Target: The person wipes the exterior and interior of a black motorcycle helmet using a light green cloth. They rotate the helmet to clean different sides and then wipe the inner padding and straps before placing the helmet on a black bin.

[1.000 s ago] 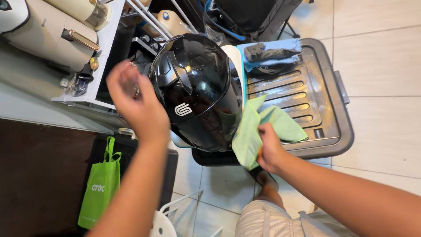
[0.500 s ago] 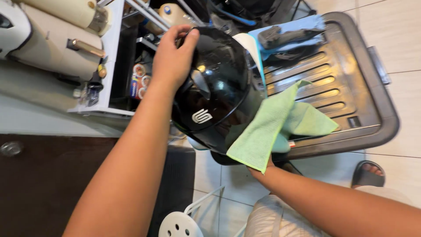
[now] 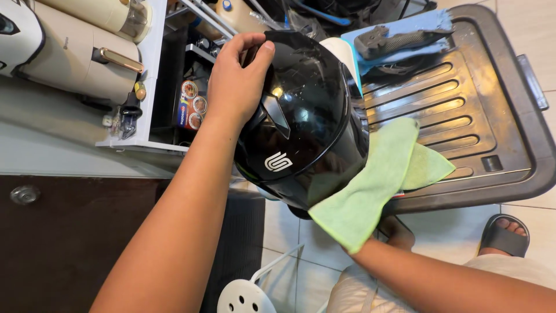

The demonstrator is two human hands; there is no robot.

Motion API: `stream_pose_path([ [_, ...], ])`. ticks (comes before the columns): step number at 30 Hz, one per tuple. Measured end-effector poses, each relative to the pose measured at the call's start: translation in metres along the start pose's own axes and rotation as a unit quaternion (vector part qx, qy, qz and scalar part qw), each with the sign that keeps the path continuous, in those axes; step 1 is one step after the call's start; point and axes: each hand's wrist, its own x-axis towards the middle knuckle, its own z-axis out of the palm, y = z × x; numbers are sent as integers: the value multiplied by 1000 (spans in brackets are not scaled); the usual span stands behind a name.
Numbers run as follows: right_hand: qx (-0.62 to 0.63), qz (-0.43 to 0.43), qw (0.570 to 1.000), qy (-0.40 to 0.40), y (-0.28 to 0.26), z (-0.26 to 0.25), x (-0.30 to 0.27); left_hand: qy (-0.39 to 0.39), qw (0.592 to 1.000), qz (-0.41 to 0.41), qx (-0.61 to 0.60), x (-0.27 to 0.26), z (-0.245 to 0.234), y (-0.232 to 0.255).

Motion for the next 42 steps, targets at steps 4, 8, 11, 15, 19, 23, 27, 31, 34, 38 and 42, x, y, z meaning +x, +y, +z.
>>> stream_pose_path([
  [4,-66,0,997,-25,-19,3,5,-3,1000,2,-1,0,-3,-1],
  [8,-99,15,994,-36,-21,2,5,-27,999,1,-37,-3,-7,-8],
  [11,-128,6,991,-46,-32,5,16,-38,998,26,-52,-3,-9,-11],
  [15,-196,-32,977,-71,-38,29,16,-45,988,12,-146,-18,-31,-18],
  [19,-274,-90,952,-104,-38,45,9,-16,996,-54,-72,-30,-49,-15],
  [23,-233,-40,963,-127,-54,35,50,-42,990,-125,-57,-28,-47,-12],
  [27,-258,-14,945,-200,-79,43,96,-41,993,-82,-79,-28,-41,-21],
  [31,-568,-309,703,-296,-73,66,83,-17,998,-25,-62,-30,-45,-45],
  [34,-384,-125,877,-261,-82,73,112,6,999,-7,-43,-35,-46,-54],
  [38,-309,-25,909,-280,-95,81,132,-2,996,-50,-76,-31,-49,-50],
  [42,-596,-352,672,-263,-83,96,68,-26,979,-36,-201,-39,-69,-56],
])
